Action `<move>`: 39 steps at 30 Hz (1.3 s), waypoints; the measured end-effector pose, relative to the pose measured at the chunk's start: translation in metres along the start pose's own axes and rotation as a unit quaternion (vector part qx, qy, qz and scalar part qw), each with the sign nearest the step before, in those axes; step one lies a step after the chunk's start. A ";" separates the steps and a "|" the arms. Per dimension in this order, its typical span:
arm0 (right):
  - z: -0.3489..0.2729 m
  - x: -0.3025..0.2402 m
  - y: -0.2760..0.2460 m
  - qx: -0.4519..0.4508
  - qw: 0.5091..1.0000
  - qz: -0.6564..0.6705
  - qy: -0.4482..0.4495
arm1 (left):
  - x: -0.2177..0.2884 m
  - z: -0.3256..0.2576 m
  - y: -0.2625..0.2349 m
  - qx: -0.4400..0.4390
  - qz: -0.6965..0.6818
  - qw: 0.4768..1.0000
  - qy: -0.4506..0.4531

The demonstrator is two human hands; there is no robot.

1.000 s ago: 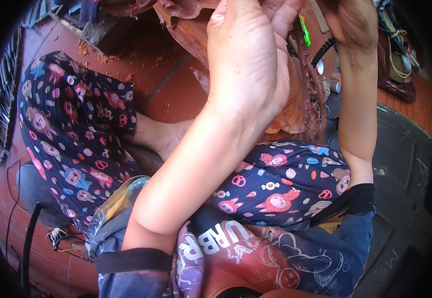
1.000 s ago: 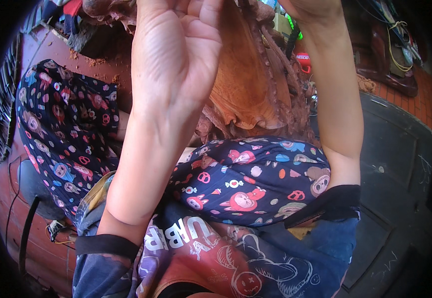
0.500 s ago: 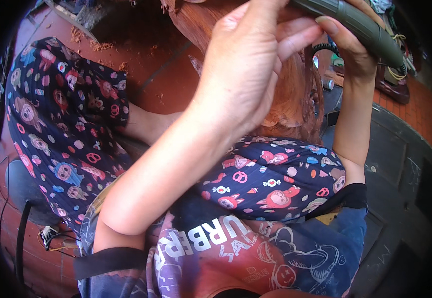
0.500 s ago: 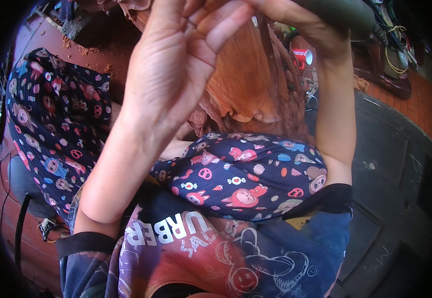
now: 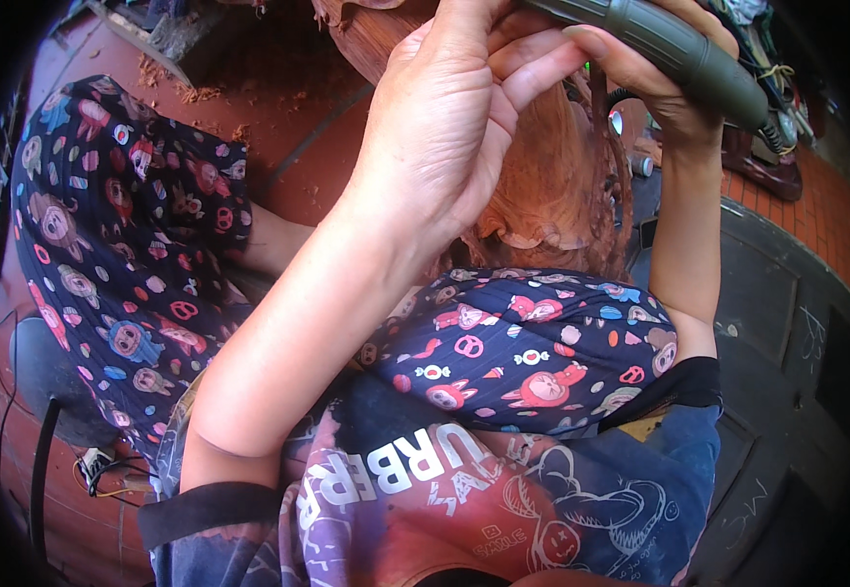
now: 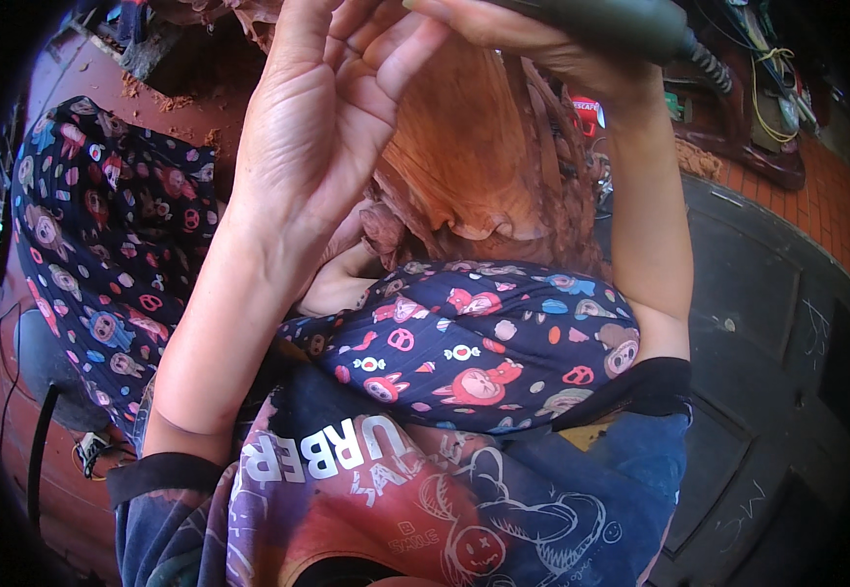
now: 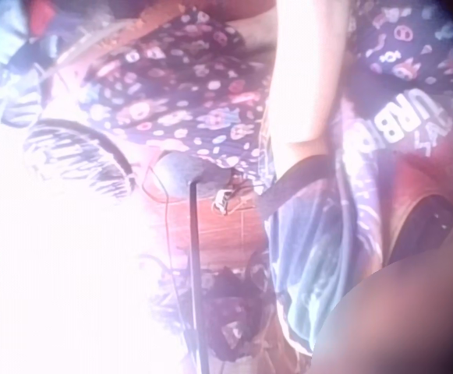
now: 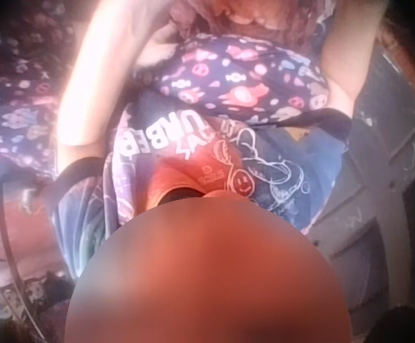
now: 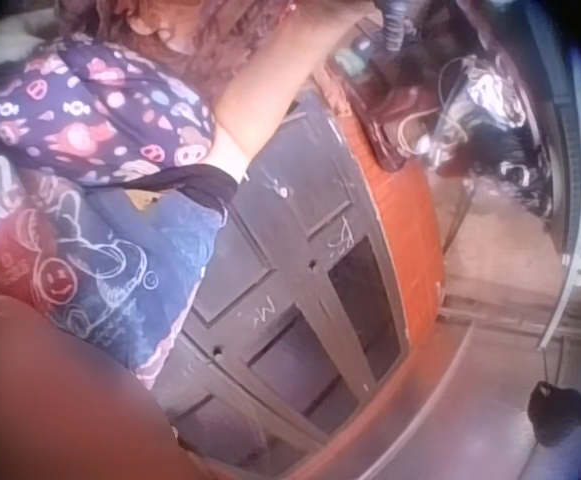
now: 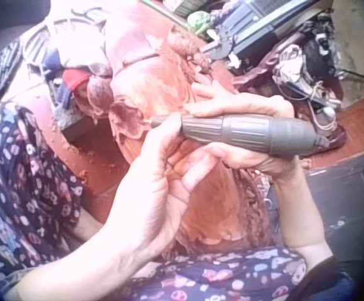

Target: The person uses a rotary carving tool to shape and smooth a large wooden sculpture, focusing on detailed areas. They occasionally pause to brush away wood shavings and switch to a hand chisel for finer adjustments.

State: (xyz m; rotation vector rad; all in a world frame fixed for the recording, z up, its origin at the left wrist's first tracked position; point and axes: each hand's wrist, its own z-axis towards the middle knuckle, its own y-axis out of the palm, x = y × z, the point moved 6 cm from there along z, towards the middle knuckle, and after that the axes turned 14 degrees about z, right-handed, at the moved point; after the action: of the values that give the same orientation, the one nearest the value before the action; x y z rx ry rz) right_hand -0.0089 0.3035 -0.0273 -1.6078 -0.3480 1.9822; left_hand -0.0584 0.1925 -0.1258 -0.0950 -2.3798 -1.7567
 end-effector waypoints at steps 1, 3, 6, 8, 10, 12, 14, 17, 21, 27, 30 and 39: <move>-0.001 0.001 0.000 0.011 1.000 0.011 0.001 | 0.002 -0.001 0.002 -0.012 0.008 1.000 0.015; -0.002 0.004 0.000 0.036 0.998 0.042 0.005 | 0.009 -0.001 0.009 -0.007 0.032 0.999 0.003; 0.000 0.003 0.000 0.041 0.998 0.042 0.010 | 0.012 -0.001 0.010 0.007 0.049 0.999 -0.002; -0.001 0.004 -0.001 0.034 0.998 0.046 0.006 | 0.011 -0.001 0.009 0.002 0.039 0.999 0.005; -0.002 0.006 -0.001 0.025 0.999 0.045 0.005 | 0.005 -0.002 0.005 -0.017 0.014 1.000 0.019; -0.002 0.005 0.000 0.017 1.000 0.018 0.016 | 0.000 0.002 0.001 0.003 0.005 1.000 0.004; -0.001 0.005 0.001 0.008 1.000 0.007 0.004 | -0.002 0.003 0.000 0.016 -0.005 1.000 -0.013; 0.001 0.006 0.000 -0.006 1.000 -0.005 -0.025 | -0.002 0.003 -0.001 0.024 -0.017 0.999 -0.029; 0.005 -0.001 0.003 -0.011 0.999 -0.030 -0.044 | 0.000 0.001 -0.001 0.021 -0.019 0.999 -0.028; 0.005 -0.011 0.005 -0.011 0.998 -0.035 -0.054 | 0.011 -0.006 0.010 -0.009 0.009 1.000 0.018; 0.006 -0.028 0.012 -0.069 0.994 -0.074 -0.042 | 0.003 -0.016 0.015 -0.019 -0.026 0.999 0.015; 0.005 -0.072 0.059 -0.056 0.977 -0.189 0.084 | 0.014 -0.044 0.005 -0.053 0.004 0.997 -0.055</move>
State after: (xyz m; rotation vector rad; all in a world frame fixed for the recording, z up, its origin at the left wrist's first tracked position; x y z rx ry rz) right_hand -0.0201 0.2154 0.0011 -1.6231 -0.6551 1.5550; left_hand -0.0664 0.1515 -0.1060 -0.2195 -2.3539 -1.9217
